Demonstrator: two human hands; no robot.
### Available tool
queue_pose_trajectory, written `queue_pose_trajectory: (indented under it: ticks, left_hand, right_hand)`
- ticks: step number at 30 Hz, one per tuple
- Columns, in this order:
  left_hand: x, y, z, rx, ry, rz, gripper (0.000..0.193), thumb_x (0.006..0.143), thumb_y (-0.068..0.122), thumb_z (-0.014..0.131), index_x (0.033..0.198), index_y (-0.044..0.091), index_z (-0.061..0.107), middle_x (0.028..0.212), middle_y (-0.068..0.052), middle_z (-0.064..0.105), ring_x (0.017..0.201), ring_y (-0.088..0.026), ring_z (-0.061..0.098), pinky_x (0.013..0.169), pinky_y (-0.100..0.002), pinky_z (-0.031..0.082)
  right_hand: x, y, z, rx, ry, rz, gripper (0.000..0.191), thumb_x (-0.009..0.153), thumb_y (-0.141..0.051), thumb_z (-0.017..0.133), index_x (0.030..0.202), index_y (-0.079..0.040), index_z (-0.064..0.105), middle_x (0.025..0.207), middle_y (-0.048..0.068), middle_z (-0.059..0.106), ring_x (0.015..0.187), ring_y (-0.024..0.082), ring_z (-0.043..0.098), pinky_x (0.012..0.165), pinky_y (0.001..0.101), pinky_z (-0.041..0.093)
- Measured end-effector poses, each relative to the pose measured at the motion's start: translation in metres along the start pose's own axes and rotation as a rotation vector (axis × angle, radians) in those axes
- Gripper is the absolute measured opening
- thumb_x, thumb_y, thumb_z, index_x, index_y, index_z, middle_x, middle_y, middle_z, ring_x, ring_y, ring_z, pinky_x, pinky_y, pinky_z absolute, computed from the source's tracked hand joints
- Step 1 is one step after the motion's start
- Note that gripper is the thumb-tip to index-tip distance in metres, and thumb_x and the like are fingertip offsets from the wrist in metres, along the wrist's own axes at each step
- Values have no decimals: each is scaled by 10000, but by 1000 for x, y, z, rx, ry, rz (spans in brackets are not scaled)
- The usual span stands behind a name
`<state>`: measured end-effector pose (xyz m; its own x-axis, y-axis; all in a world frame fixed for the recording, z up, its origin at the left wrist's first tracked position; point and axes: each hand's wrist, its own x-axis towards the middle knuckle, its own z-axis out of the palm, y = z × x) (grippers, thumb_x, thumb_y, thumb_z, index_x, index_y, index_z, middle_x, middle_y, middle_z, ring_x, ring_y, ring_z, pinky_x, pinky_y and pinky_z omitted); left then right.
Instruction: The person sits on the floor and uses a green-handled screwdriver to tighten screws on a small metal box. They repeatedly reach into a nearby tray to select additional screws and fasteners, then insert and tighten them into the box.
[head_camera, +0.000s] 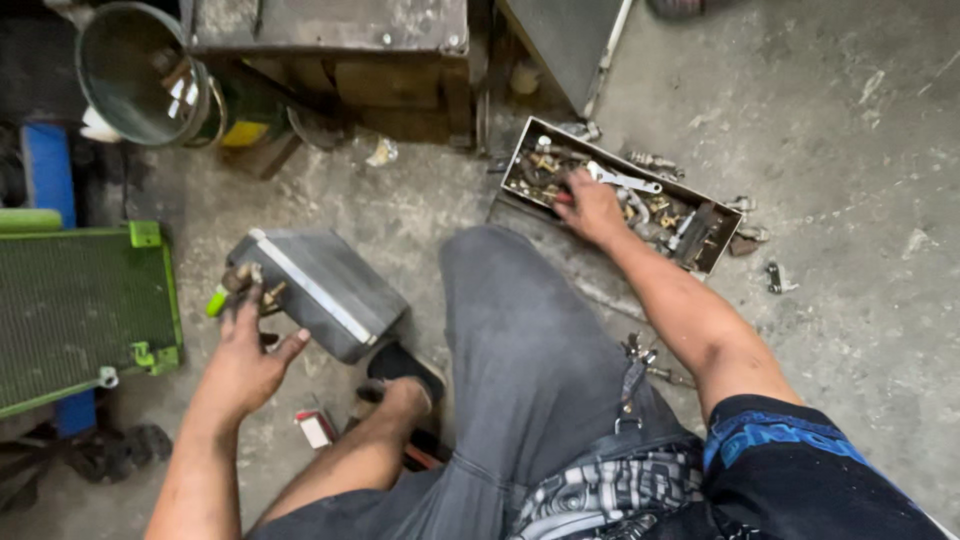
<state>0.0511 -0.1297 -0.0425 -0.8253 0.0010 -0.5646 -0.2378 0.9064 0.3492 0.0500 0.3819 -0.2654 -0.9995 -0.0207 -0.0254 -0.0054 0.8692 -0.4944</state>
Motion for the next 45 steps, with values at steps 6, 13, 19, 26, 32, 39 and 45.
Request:
queue_pose_trajectory:
  ticks: [6, 13, 19, 26, 32, 39, 45]
  left_hand:
    - [1, 6, 1, 12, 27, 27, 1009, 820, 351, 776, 1635, 108, 234, 1607, -312, 291, 1104, -400, 695, 983, -469, 527]
    - [-5, 11, 1, -10, 47, 46, 982, 819, 326, 775, 1617, 107, 246, 1648, -286, 255, 1096, -387, 699, 956, -460, 545]
    - [-5, 5, 2, -14, 53, 15, 1007, 819, 326, 777, 1630, 112, 220, 1630, -298, 261, 1099, -382, 698, 946, -453, 551]
    - [-1, 1, -2, 28, 17, -34, 1016, 820, 336, 773, 1645, 127, 219, 1627, -293, 255, 1103, -399, 701, 991, -450, 534]
    - [1, 1, -3, 15, 37, 34, 1022, 806, 341, 777, 1623, 86, 219, 1650, -264, 236, 1161, -399, 668, 976, -450, 551]
    - [2, 1, 0, -17, 31, 40, 1006, 806, 325, 765, 1618, 95, 218, 1666, -255, 208, 1201, -386, 646, 983, -434, 549]
    - [9, -16, 1, 21, 69, 195, 992, 821, 308, 794, 1602, 44, 241, 1612, -298, 266, 1307, -413, 548, 955, -433, 556]
  right_hand:
    - [-12, 16, -14, -27, -47, 111, 366, 858, -300, 770, 1098, -51, 653, 1079, 193, 663, 945, 430, 673, 813, 530, 541]
    - [-1, -1, -34, -116, -80, 99, 235, 888, -239, 696, 1091, -124, 721, 1074, 193, 655, 865, 416, 679, 751, 541, 545]
    - [40, -6, -10, -288, -362, -26, 196, 909, -263, 641, 967, -115, 754, 995, 181, 741, 944, 372, 717, 781, 523, 565]
    - [48, -15, -15, -382, -444, 26, 213, 915, -257, 636, 963, -112, 783, 1034, 175, 739, 924, 365, 732, 778, 503, 579]
    - [51, -26, -32, -298, -348, -214, 337, 865, -195, 638, 1176, -259, 752, 1144, 156, 687, 878, 398, 718, 744, 519, 578]
    - [66, -21, -18, -284, -331, -341, 426, 778, -186, 674, 1187, -276, 747, 1325, 131, 648, 961, 377, 716, 798, 486, 587]
    - [54, -21, -11, -336, -326, -251, 418, 887, -195, 624, 1284, -304, 696, 1333, 120, 650, 952, 367, 720, 779, 478, 594]
